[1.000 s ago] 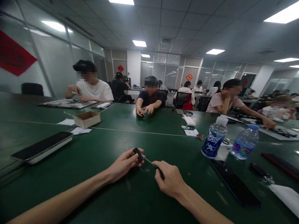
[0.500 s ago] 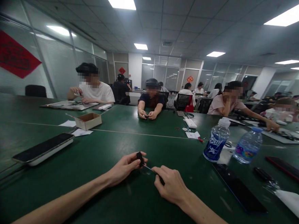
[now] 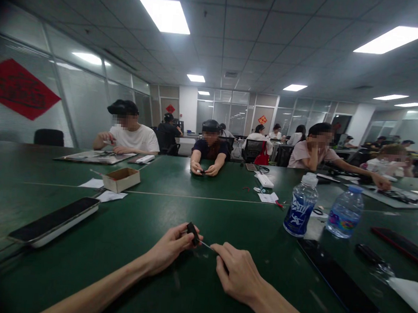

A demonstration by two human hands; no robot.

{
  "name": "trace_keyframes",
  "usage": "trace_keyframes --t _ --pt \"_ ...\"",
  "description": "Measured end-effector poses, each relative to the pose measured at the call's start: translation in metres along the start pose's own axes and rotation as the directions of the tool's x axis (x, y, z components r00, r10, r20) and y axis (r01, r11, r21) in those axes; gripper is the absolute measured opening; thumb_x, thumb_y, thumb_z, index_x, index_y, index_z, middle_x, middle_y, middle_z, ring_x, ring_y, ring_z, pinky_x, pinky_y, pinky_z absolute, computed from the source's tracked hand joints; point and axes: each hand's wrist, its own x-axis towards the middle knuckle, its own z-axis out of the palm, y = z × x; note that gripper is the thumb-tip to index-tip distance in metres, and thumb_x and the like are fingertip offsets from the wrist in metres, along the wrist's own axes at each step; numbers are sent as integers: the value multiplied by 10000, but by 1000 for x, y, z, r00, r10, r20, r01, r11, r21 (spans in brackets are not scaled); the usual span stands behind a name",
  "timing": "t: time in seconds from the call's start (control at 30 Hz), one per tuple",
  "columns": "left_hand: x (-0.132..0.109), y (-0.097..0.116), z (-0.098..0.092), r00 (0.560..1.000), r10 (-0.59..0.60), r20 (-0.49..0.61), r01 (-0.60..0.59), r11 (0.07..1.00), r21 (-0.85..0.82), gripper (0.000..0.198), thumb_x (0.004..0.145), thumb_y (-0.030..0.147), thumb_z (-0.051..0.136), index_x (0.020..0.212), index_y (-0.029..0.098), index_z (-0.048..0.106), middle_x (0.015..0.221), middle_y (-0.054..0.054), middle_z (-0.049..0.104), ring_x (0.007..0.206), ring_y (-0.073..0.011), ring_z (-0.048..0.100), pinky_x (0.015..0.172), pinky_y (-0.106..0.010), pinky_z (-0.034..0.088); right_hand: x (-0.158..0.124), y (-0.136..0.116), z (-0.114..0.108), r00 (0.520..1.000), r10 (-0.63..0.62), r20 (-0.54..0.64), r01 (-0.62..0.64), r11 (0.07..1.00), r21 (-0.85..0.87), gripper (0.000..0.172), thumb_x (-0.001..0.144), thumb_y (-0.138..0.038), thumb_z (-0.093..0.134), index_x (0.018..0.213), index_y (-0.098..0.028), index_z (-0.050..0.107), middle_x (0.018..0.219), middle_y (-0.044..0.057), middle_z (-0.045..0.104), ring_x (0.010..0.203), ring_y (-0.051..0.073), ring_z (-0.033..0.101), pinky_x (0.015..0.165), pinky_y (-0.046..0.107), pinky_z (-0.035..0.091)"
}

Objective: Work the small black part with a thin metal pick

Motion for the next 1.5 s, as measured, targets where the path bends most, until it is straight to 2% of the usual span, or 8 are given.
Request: trace_keyframes --t 0.33,0.67,0.97,1.2,1.5 --pt "0 -5 -1 1000 -1 -21 0 1000 -19 264 855 329 557 1030 132 540 1077 -138 605 1000 -234 573 923 -391 415 0 1 3 1000 7 -23 -8 1000 -11 332 915 -207 400 1236 -201 483 903 43 574 732 148 540 678 271 423" --pt "-3 2 3 1000 -7 -16 6 1000 -26 264 859 331 550 1043 143 533 1103 -127 595 999 -224 571 919 -379 423 1 -4 -1 1000 12 -17 -11 1000 27 308 917 -204 401 1203 -177 509 894 50 588 728 147 550 671 263 433" --pt "-1 -5 0 999 -25 -38 25 1000 -1 324 858 394 543 1069 149 541 1130 -133 590 1013 -229 570 946 -414 407 1 -3 -1 999 22 -29 -22 1000 1 304 909 -211 411 1193 -186 516 909 53 594 739 156 557 684 273 439" --pt "0 -4 1 999 -8 -43 9 1000 6 303 848 366 567 1048 141 530 1082 -131 612 1001 -229 576 927 -397 416 1 -1 2 999 23 -29 -24 1000 -13 298 904 -199 416 1185 -188 516 910 50 591 765 161 556 720 287 436" --pt "-2 -2 2 998 -18 -64 18 1000 -1 332 842 393 569 1064 148 539 1109 -134 605 1010 -231 571 927 -388 413 0 -2 1 999 20 -41 -20 1000 -5 296 903 -205 415 1177 -184 525 902 47 598 753 154 561 697 271 433"
